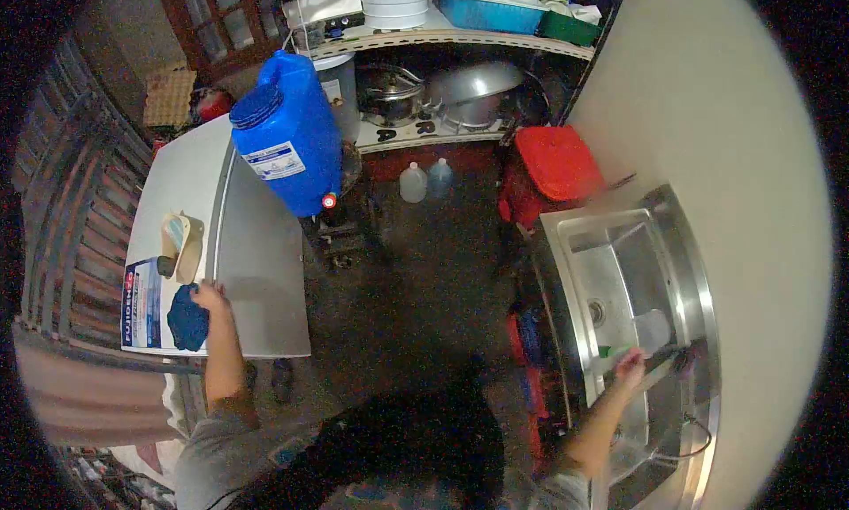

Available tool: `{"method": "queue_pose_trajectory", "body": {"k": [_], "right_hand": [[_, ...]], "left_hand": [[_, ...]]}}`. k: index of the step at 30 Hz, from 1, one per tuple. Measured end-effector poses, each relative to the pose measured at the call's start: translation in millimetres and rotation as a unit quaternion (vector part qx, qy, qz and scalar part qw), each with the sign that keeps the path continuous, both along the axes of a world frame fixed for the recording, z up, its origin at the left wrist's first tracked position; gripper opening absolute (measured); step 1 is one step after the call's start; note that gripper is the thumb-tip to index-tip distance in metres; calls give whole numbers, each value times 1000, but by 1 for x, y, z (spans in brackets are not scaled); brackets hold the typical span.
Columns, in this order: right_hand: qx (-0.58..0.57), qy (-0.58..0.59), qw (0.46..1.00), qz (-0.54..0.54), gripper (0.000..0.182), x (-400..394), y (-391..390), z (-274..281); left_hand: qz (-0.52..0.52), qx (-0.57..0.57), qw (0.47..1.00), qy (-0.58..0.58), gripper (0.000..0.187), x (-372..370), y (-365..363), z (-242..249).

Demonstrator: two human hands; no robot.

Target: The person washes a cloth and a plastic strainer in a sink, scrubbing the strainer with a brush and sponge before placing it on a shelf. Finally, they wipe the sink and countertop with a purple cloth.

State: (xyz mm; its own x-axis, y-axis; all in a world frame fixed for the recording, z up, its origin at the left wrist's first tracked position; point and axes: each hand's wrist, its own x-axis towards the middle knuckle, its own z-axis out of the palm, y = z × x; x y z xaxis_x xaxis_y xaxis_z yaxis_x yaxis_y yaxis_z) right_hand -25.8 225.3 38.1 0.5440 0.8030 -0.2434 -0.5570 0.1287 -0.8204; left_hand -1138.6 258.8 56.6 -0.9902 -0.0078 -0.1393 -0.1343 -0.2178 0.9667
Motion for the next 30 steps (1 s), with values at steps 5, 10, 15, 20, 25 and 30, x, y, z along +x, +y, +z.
{"method": "queue_pose_trajectory", "body": {"k": [5, 10, 15, 20, 25, 30], "right_hand": [[-126, 186, 965, -139, 16, -2, 65, -90], [-164, 81, 983, -22, 14, -26, 59, -66], [-75, 101, 992, -24, 19, 1, 101, -74], [-245, -481, 840, 49, 26, 52, 126, -169], [12, -15, 999, 48, 15, -65, 356, 12], [54, 2, 984, 169, 6, -292, 553, 137]], "left_hand": [[-299, -56, 952, -23, 34, 162, 25, -78], [-379, -131, 912, -82, 21, 256, 58, -58], [-444, -193, 875, -24, 15, 313, 121, -13], [-491, -191, 850, 15, 16, 340, 189, 2], [-537, -222, 810, 78, 20, 340, 260, 13], [-555, -197, 790, 170, 20, 318, 359, 25]]}}
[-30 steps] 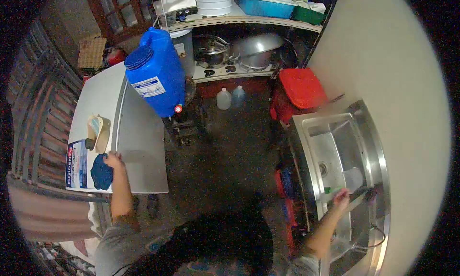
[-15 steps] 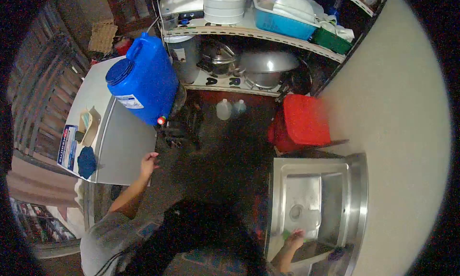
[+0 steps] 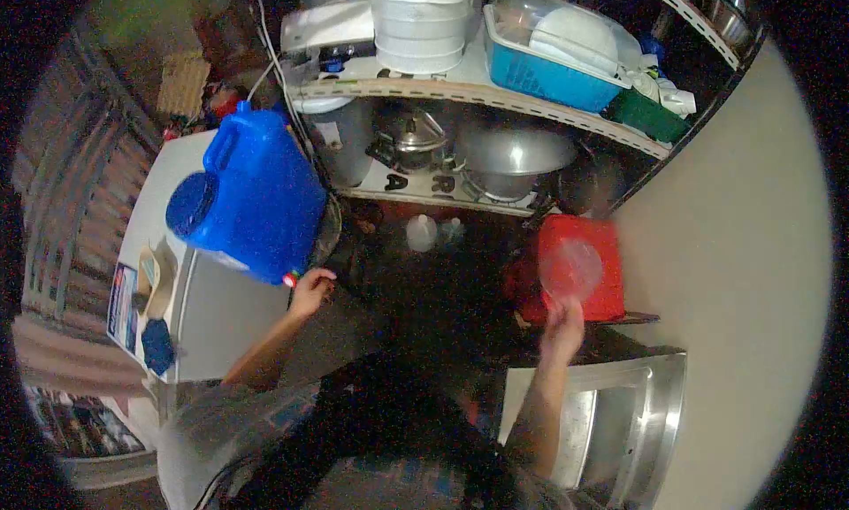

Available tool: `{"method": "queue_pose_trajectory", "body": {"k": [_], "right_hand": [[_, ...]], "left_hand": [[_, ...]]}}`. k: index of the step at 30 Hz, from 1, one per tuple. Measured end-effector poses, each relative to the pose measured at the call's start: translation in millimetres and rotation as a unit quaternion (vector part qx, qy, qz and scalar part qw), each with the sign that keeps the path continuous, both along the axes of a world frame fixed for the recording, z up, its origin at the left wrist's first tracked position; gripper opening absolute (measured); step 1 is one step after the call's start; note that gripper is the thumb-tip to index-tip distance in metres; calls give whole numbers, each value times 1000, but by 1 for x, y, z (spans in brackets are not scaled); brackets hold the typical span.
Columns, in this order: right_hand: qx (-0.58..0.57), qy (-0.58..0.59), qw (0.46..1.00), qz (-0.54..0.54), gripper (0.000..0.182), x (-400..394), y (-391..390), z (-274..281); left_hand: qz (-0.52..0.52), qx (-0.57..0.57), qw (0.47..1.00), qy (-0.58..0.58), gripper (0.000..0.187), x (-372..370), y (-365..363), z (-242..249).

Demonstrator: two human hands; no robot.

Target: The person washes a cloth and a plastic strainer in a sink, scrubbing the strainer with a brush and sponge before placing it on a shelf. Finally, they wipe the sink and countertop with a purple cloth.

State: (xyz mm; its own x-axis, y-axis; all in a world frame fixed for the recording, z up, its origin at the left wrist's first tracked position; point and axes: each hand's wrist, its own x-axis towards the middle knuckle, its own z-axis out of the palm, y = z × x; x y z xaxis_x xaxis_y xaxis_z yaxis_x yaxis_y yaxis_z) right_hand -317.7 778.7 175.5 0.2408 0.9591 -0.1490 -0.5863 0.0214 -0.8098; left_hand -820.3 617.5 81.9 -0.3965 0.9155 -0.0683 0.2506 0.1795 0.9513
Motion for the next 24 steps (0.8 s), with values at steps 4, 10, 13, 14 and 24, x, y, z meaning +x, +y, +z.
{"method": "queue_pose_trajectory", "body": {"k": [4, 10, 13, 14, 24], "right_hand": [[67, 11, 987, 144, 11, -180, 110, 21], [90, 143, 943, 288, 12, -378, 206, 57], [98, 210, 923, 308, 10, -424, 236, 70], [108, 202, 921, 314, 12, -435, 248, 70], [267, -39, 917, 292, 16, -512, 303, 61]], "left_hand": [[-17, 217, 934, 283, 14, -29, 107, 49], [87, 263, 860, 430, 22, -107, 297, 183], [117, 308, 801, 500, 28, -145, 381, 213], [120, 310, 800, 499, 28, -155, 402, 218], [150, 141, 814, 543, 24, -182, 413, 204]]}}
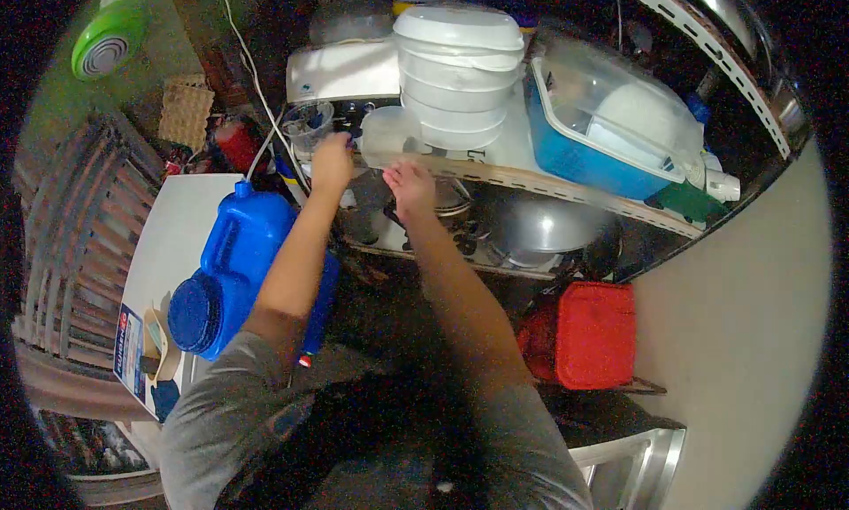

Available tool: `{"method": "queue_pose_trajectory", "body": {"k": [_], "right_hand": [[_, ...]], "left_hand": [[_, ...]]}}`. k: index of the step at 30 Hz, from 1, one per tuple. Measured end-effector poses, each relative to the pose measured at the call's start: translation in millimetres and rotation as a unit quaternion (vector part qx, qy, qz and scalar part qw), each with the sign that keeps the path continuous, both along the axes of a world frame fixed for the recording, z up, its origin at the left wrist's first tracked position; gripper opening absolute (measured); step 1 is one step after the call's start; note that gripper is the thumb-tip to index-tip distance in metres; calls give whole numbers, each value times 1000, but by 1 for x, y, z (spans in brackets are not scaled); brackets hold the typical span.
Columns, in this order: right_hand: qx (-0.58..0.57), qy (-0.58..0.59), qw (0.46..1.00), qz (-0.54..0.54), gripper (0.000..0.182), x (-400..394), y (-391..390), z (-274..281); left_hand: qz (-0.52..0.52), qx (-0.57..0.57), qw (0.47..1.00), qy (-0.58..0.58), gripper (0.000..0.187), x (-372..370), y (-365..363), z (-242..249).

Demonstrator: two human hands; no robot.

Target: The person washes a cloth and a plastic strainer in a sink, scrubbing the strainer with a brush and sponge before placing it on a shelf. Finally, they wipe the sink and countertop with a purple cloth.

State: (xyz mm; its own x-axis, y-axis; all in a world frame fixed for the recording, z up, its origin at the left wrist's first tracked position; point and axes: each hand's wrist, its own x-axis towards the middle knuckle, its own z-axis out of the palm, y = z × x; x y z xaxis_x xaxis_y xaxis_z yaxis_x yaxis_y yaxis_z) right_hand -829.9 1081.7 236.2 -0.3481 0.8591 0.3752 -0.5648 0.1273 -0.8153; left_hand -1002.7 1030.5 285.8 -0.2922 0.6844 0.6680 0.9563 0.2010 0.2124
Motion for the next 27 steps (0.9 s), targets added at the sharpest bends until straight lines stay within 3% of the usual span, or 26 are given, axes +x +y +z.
{"method": "queue_pose_trajectory", "body": {"k": [1, 5, 8, 10, 14, 16, 17, 19, 23, 27], "right_hand": [[-239, 113, 960, 92, 19, -6, -9, 17], [-255, 117, 956, 85, 18, -37, -12, 29], [-224, 39, 970, 86, 22, -71, 22, -4], [-44, -107, 993, -15, 26, -101, 54, -55], [-12, -228, 972, -47, 27, -85, 36, -17], [-303, -55, 951, 0, 27, -74, 16, 9], [-303, -54, 951, 4, 27, -69, 15, 10], [-293, -16, 948, 121, 30, -55, 23, -10], [-325, -7, 924, 201, 32, -4, 5, -39], [-357, -65, 909, 207, 26, 71, -13, -124]], "left_hand": [[2, 61, 998, -33, 22, 6, -15, 4], [35, 119, 987, -104, 20, 51, -74, 37], [26, 106, 984, -141, 20, 55, -91, 37], [21, 91, 983, -158, 20, 56, -98, 44], [-10, 92, 985, -147, 20, 57, -100, 47], [-20, 81, 980, -179, 20, 56, -98, 48], [-18, 82, 981, -177, 20, 54, -98, 49], [-28, 47, 984, -167, 22, 58, -112, 62], [18, -23, 988, -153, 21, 73, -191, 111], [69, -57, 988, -128, 19, 80, -299, 148]]}}
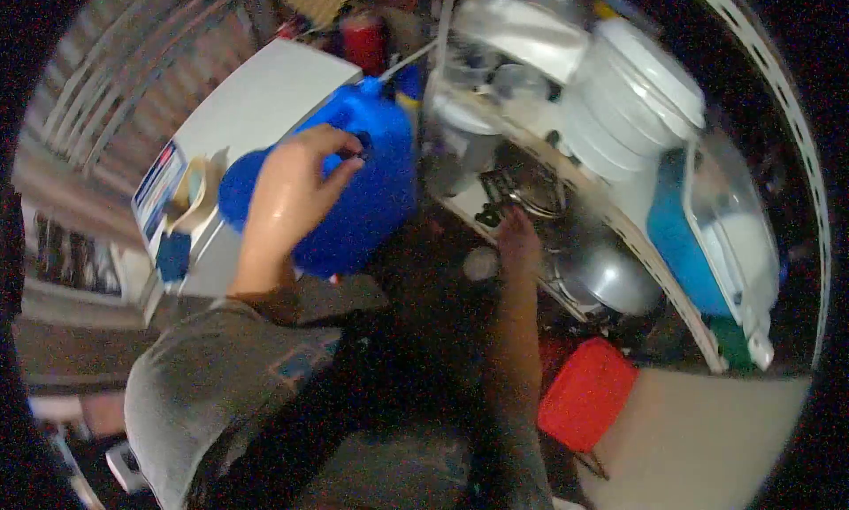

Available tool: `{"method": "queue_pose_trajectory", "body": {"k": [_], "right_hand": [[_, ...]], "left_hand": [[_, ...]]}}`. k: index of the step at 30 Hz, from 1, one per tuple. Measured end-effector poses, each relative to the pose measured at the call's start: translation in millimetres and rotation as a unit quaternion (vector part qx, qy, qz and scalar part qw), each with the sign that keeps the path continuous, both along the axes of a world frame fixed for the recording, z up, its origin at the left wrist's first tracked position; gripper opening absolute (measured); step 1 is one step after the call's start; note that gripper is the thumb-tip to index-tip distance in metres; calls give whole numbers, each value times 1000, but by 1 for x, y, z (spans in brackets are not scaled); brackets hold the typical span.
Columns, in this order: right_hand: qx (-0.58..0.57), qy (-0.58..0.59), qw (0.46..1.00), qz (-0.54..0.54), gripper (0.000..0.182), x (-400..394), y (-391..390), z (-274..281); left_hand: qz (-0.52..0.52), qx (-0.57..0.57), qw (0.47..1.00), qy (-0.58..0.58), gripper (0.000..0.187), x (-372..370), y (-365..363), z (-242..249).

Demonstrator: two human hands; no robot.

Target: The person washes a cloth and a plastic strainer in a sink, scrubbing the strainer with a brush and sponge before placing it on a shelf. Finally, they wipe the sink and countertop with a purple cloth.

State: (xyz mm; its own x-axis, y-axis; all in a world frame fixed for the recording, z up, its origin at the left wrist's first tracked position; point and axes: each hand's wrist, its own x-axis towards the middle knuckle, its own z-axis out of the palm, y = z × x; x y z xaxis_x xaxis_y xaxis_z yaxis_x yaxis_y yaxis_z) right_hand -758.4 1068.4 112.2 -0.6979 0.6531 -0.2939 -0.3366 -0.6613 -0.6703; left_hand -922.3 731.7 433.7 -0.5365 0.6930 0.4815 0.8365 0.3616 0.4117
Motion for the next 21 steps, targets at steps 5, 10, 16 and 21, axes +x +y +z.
{"method": "queue_pose_trajectory", "body": {"k": [5, 10, 16, 21], "right_hand": [[-85, 75, 993, 18, 15, 126, -30, -173], [107, -314, 941, -67, 21, 241, -113, -245], [429, -541, 723, -37, 27, 264, -173, -210], [92, -249, 908, -324, 21, 265, -273, -71]], "left_hand": [[119, -60, 991, 27, 18, -21, -95, 19], [127, -125, 982, 54, 23, -46, -129, -14], [34, 178, 968, 172, 23, -30, -97, -12], [-274, 241, 924, 114, 20, 56, -47, -41]]}}
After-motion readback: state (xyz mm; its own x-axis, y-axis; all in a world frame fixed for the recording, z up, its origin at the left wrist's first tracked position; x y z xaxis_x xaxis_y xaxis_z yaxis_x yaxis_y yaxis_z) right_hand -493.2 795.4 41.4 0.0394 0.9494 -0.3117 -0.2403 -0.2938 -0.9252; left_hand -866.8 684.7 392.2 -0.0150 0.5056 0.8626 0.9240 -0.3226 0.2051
